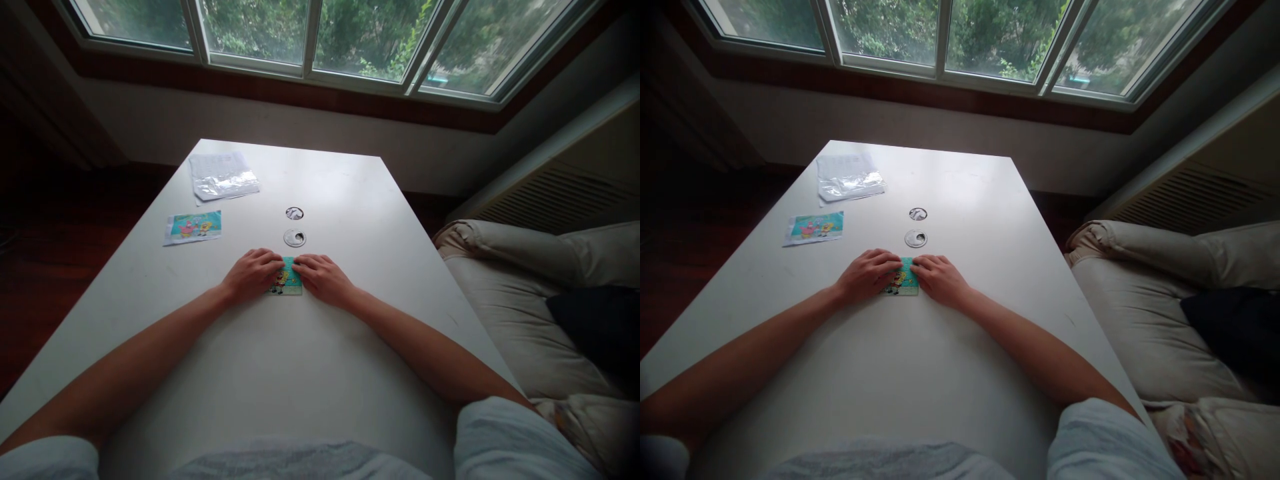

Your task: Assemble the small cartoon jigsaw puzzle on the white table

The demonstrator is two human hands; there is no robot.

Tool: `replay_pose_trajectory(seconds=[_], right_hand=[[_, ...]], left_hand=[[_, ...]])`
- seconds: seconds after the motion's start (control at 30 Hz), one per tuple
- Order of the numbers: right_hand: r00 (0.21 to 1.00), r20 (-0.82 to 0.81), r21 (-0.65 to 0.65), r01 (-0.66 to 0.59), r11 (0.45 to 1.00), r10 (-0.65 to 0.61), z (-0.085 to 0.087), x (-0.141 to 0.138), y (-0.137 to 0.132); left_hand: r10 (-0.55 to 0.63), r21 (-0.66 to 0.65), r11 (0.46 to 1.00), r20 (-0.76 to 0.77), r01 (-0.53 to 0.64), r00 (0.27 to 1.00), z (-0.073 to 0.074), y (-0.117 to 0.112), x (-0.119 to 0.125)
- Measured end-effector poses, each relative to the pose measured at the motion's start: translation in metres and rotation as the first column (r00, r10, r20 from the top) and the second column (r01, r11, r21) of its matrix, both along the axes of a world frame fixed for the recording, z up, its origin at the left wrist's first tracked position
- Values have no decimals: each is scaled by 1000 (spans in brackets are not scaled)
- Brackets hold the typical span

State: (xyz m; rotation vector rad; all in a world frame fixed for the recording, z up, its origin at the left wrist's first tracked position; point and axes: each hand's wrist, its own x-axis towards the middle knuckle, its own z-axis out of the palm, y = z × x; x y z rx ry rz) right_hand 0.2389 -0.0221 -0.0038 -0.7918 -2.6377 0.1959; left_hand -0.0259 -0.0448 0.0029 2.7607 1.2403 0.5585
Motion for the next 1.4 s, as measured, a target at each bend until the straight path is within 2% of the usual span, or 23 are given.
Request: replay_pose_trajectory(seconds=[0.07,0.17,0.33,0.77,0.97,1.2,1.4], right_hand=[[1000,-13,9,10,1000,-10,-3,1,-1],[999,-45,11,27,1000,-27,-7,2,-2],[996,-73,3,52,999,-52,-7,3,-2],[999,23,76,23,997,-25,-3,-1,-5],[999,-29,45,18,999,-17,-4,1,-3],[1000,-6,25,-6,1000,6,-4,-2,-2],[999,4,32,40,999,-40,-2,-7,-8]], left_hand=[[-73,-13,997,0,73,997,0,-1,2],[-103,-26,994,-6,103,995,0,-2,3],[-101,-39,994,4,101,995,0,-1,4],[-99,-54,994,-85,94,991,4,-4,9],[-98,-51,994,-55,95,994,3,-3,9],[-52,-21,998,-2,52,999,0,-5,12],[-23,-13,1000,72,24,997,-4,-1,10]])
